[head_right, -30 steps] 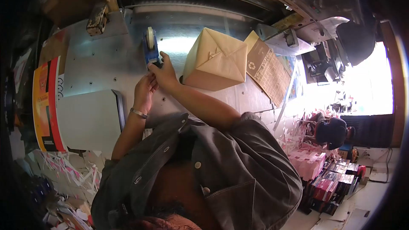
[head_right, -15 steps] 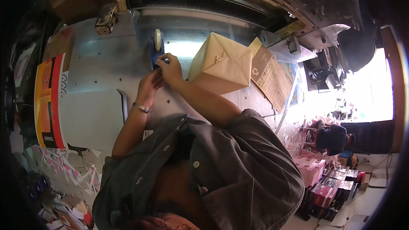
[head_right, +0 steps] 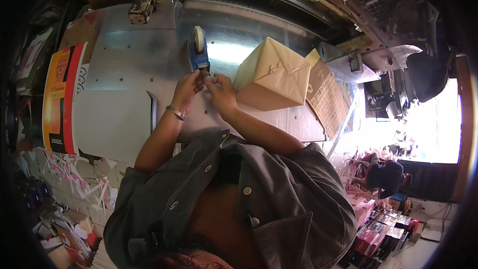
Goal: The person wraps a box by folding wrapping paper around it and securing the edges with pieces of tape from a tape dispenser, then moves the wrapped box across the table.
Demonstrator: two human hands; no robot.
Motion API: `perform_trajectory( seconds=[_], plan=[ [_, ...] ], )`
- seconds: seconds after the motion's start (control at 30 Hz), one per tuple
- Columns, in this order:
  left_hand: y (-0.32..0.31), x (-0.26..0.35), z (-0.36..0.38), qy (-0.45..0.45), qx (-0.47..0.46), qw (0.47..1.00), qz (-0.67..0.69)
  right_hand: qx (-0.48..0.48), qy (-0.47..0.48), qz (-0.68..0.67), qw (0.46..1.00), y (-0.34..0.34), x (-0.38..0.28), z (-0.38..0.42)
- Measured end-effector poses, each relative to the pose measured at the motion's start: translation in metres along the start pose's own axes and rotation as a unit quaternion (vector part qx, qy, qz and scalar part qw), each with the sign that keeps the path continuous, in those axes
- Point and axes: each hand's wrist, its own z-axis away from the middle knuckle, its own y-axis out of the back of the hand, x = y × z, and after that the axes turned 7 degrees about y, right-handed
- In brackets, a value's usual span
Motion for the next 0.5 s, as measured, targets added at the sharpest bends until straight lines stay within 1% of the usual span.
perform_trajectory(
  seconds=[0.1, 0.2, 0.3, 0.4, 0.5],
  plan=[
    [-0.001, -0.001, -0.002, 0.001, 0.009, 1.000, -0.012, -0.012, -0.009, 0.001, 1.000, 0.006, 0.000, 0.023],
    [0.001, -0.001, -0.002, -0.003, 0.001, 1.000, -0.018, -0.041, -0.046, -0.011, 0.998, 0.012, -0.013, 0.040],
    [0.003, -0.001, -0.006, 0.010, -0.005, 1.000, -0.010, -0.090, -0.089, -0.035, 0.991, 0.018, -0.009, 0.042],
    [0.003, 0.002, -0.005, 0.013, 0.016, 1.000, -0.009, -0.104, -0.098, -0.058, 0.988, 0.017, -0.007, 0.043],
    [0.004, 0.001, -0.004, 0.001, 0.006, 1.000, 0.002, -0.104, -0.050, -0.021, 0.993, 0.016, -0.009, 0.047]
  ],
)
